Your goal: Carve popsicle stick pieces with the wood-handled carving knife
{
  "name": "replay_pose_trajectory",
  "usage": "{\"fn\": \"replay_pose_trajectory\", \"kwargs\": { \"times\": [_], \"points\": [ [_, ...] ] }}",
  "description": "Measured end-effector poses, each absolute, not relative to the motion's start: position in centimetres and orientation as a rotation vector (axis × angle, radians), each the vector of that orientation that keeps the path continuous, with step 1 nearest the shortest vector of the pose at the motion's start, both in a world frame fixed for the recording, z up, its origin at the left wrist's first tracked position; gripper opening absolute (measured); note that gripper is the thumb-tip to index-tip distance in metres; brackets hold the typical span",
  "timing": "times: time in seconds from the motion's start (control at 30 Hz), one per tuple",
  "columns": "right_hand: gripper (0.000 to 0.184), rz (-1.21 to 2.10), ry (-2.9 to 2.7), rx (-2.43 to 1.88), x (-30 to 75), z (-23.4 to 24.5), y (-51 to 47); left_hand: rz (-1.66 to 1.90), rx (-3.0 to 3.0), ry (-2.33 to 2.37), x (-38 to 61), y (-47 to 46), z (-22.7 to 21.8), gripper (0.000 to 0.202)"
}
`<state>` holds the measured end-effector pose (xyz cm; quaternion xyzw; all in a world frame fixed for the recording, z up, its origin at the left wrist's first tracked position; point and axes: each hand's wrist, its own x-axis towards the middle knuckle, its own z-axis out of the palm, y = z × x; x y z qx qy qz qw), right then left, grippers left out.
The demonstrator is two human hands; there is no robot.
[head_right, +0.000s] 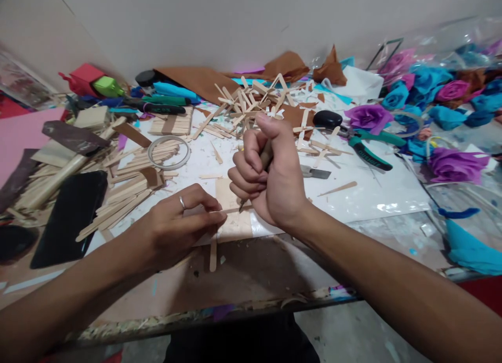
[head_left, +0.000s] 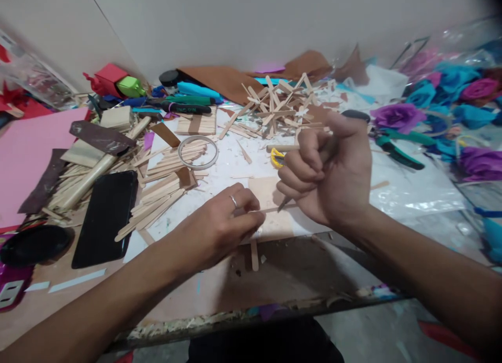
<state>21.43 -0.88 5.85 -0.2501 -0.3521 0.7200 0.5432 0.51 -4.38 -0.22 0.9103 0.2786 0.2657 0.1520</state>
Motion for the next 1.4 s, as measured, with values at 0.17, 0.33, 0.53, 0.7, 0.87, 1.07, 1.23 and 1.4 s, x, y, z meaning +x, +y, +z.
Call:
{"fn": "replay_pose_trajectory", "kwargs": {
  "times": [0.17,0.33,0.53,0.7,0.87,1.07,1.23,1.4],
  "points": [
    [0.066,1.676,-0.814,-0.578,21.3,5.6,-1.0,0.752,2.599,0.829,0.7,-4.6,-0.4,0.015],
    [0.067,1.665,-0.835,-0.549,21.2,5.1,-0.9,0.755,2.638,0.814,0.8,-4.5,0.0,0.018],
    [0.055,1.588,-0.81,-0.545,21.2,4.6,-0.6,0.834,2.653,0.779,1.0,-4.2,0.1,0.018],
    [0.057,1.588,-0.8,-0.52,21.2,4.5,-0.5,0.83,2.622,0.77,0.8,-4.1,0.0,0.019],
    [0.057,1.628,-0.783,-0.471,21.4,4.3,-0.3,0.86,2.625,0.752,0.8,-4.1,-0.1,0.019],
    [0.061,1.579,-0.801,-0.508,20.9,4.4,-0.5,0.836,2.591,0.741,0.7,-4.1,-0.2,0.019],
    [0.066,1.547,-0.802,-0.586,20.2,4.8,-0.9,0.806,2.577,0.724,0.7,-4.0,-0.1,0.019],
    [0.065,1.499,-0.844,-0.589,19.7,4.6,-1.0,0.8,2.556,0.731,0.7,-4.0,0.0,0.019]
  ]
}}
